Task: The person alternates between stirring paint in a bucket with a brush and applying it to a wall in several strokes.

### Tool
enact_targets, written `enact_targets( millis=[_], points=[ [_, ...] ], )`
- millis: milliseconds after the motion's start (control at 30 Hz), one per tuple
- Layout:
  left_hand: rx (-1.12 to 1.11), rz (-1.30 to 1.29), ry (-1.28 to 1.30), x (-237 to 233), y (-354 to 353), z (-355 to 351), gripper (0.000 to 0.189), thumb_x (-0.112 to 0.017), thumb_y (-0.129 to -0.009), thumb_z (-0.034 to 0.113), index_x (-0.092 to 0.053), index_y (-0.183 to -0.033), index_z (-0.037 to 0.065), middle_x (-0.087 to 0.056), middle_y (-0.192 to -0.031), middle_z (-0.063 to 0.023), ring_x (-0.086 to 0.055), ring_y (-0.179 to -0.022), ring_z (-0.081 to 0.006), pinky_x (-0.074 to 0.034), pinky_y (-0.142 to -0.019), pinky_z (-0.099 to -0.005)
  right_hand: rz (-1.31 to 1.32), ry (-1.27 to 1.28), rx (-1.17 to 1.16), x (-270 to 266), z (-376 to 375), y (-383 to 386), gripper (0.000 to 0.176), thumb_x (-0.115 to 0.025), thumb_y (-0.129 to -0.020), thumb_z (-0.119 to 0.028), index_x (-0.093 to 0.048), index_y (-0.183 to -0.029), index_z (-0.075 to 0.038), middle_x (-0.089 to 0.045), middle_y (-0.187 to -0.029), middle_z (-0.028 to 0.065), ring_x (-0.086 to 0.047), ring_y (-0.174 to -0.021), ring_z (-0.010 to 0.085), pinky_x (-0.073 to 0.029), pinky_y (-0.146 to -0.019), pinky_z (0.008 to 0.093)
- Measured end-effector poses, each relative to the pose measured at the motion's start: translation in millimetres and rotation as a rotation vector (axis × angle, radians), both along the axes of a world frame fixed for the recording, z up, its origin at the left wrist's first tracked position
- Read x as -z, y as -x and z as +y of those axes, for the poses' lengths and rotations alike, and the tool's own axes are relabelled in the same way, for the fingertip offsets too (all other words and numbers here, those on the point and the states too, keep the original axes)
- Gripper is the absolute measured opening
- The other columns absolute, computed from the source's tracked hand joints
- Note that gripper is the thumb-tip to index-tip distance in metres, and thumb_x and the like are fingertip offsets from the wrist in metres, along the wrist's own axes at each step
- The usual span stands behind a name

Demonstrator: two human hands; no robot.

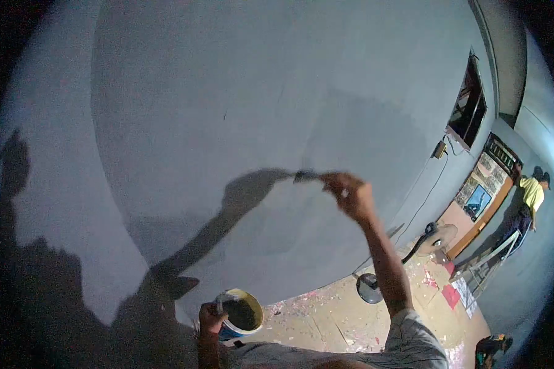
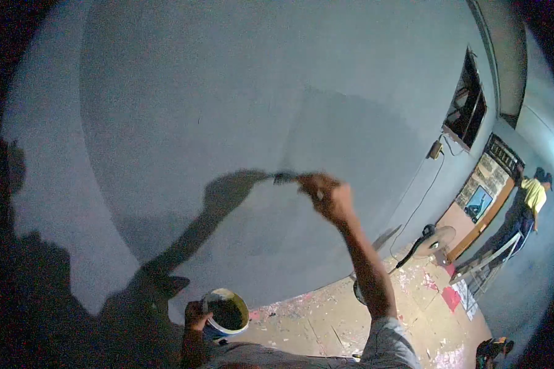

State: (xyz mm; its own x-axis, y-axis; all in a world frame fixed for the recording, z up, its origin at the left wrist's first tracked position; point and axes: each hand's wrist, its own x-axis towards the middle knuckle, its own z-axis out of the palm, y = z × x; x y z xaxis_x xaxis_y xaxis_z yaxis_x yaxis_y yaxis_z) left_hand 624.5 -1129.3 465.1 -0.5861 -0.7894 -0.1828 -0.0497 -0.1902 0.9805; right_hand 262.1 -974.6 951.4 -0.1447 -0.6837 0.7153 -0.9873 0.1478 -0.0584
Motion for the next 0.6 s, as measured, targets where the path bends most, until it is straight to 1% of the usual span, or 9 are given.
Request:
enact_targets(
  millis=[67, 133, 200, 300, 333, 433, 467, 500, 600],
  points=[
    [-0.053, 0.164, 0.131, 4, 1, -7, 0.053, -0.080, -0.068, -0.002, -0.049, -0.111, 0.002, -0.061, -0.087, -0.0082, -0.061, -0.070, -0.0197, -0.053, -0.060, -0.0319, 0.125, 0.181, -0.091, -61, -4, -12, 0.027, -0.070, -0.084, 0.006, -0.074, -0.108, -0.007, -0.073, -0.104, 0.0084, -0.073, -0.088, 0.0176, -0.059, -0.068, 0.0270],
    [-0.048, -0.102, 0.029, -66, -8, 7, 0.055, -0.079, -0.068, -0.002, -0.048, -0.113, 0.002, -0.063, -0.086, -0.0091, -0.062, -0.065, -0.0194, -0.052, -0.058, -0.0318, 0.211, 0.386, -0.090, -96, -11, -17, 0.029, -0.065, -0.086, 0.012, -0.072, -0.109, -0.004, -0.072, -0.109, 0.0102, -0.071, -0.094, 0.0180, -0.062, -0.075, 0.0292],
    [-0.086, -0.049, 0.195, -30, -6, 2, 0.055, -0.079, -0.067, -0.002, -0.048, -0.112, 0.003, -0.062, -0.086, -0.0090, -0.062, -0.064, -0.0194, -0.052, -0.058, -0.0342, 0.296, 0.676, -0.143, -117, -25, -25, 0.022, -0.069, -0.084, 0.003, -0.072, -0.103, -0.007, -0.072, -0.107, 0.0080, -0.071, -0.088, 0.0191, -0.058, -0.064, 0.0317],
    [-0.148, 0.091, 0.142, 7, -5, -4, 0.052, -0.079, -0.067, -0.002, -0.049, -0.109, 0.003, -0.062, -0.086, -0.0088, -0.063, -0.067, -0.0214, -0.052, -0.059, -0.0358, 0.241, 0.615, -0.173, -99, -37, -23, 0.023, -0.070, -0.082, 0.004, -0.071, -0.103, -0.005, -0.072, -0.109, 0.0077, -0.071, -0.090, 0.0203, -0.059, -0.067, 0.0324],
    [-0.143, 0.092, 0.142, -8, -8, -2, 0.050, -0.079, -0.067, -0.001, -0.049, -0.108, 0.003, -0.061, -0.088, -0.0092, -0.063, -0.073, -0.0220, -0.052, -0.063, -0.0365, 0.426, 0.501, -0.038, -82, -37, -20, 0.024, -0.070, -0.083, 0.006, -0.070, -0.105, -0.003, -0.072, -0.107, 0.0075, -0.071, -0.091, 0.0203, -0.060, -0.070, 0.0324],
    [-0.159, 0.097, 0.099, -89, -20, 15, 0.049, -0.079, -0.067, 0.000, -0.050, -0.106, 0.003, -0.061, -0.092, -0.0098, -0.063, -0.084, -0.0232, -0.051, -0.073, -0.0383, 0.390, 0.376, -0.038, -57, -21, -40, 0.025, -0.069, -0.084, 0.007, -0.070, -0.107, -0.002, -0.072, -0.108, 0.0082, -0.071, -0.092, 0.0184, -0.060, -0.072, 0.0329],
    [-0.168, 0.083, 0.078, -106, -20, 17, 0.048, -0.079, -0.067, 0.002, -0.051, -0.105, 0.003, -0.061, -0.095, -0.0099, -0.062, -0.090, -0.0237, -0.050, -0.078, -0.0394, 0.166, 0.327, -0.054, -64, -9, -45, 0.025, -0.069, -0.084, 0.008, -0.071, -0.107, -0.002, -0.072, -0.109, 0.0084, -0.071, -0.093, 0.0182, -0.060, -0.072, 0.0326],
    [-0.192, 0.051, 0.161, -78, -17, 11, 0.052, -0.082, -0.064, 0.004, -0.050, -0.105, 0.003, -0.059, -0.097, -0.0089, -0.061, -0.093, -0.0233, -0.048, -0.085, -0.0411, -0.067, 0.274, -0.059, -68, -2, -46, 0.025, -0.069, -0.084, 0.008, -0.071, -0.106, -0.002, -0.072, -0.110, 0.0085, -0.071, -0.093, 0.0180, -0.060, -0.072, 0.0324],
    [-0.191, 0.101, 0.047, 1, -6, -10, 0.063, -0.088, -0.052, 0.013, -0.053, -0.103, 0.003, -0.061, -0.092, -0.0112, -0.061, -0.087, -0.0276, -0.051, -0.080, -0.0400, 0.113, 0.549, -0.126, -94, -6, -50, 0.026, -0.067, -0.084, 0.010, -0.071, -0.106, -0.003, -0.071, -0.113, 0.0101, -0.071, -0.097, 0.0200, -0.061, -0.076, 0.0319]
  ],
)
